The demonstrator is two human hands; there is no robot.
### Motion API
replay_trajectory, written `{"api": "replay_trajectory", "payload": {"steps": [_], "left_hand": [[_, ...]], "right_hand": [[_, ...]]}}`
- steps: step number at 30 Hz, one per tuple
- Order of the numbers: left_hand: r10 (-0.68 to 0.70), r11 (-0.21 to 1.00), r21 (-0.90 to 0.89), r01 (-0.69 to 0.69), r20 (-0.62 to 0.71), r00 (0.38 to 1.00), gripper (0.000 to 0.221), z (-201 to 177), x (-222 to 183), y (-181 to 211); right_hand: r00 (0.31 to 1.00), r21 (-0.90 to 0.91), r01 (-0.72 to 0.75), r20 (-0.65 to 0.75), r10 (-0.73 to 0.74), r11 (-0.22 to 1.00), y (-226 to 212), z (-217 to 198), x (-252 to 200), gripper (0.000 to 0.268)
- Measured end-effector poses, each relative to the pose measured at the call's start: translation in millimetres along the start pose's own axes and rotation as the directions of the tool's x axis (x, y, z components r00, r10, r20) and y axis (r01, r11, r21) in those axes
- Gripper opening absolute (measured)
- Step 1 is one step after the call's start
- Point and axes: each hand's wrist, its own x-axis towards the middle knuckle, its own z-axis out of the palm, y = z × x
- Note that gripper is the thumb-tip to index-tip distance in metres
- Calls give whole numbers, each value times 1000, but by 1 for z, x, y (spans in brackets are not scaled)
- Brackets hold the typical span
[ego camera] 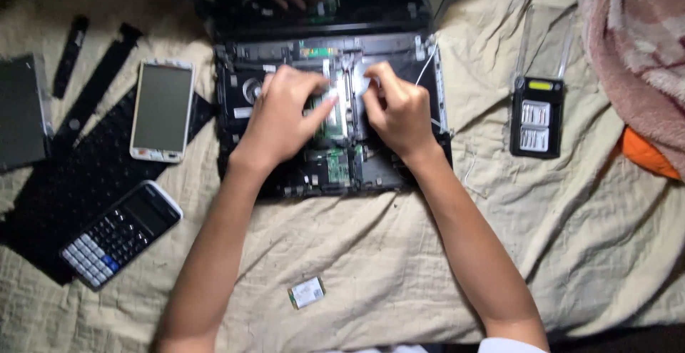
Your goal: Disassembling laptop components by prying off parts and removing internal screws with a screwdriver.
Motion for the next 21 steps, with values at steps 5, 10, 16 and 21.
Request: {"api": "replay_trajectory", "payload": {"steps": [5,10,16,21], "left_hand": [[30,994,-103,-40,-96,995,25,10,-12,-11],[75,976,-193,-102,-139,987,26,-3,-12,5],[88,973,-199,-116,-141,986,27,-8,-10,5],[51,987,-147,-63,-88,995,34,-9,-12,9]], "right_hand": [[995,-36,-3,96,6,999,-1,-7,5,17],[948,-102,45,319,-10,994,-4,-18,16,7],[849,-273,-44,497,180,961,-10,-28,39,27],[703,-114,-103,695,153,988,-27,-42,58,34]]}}
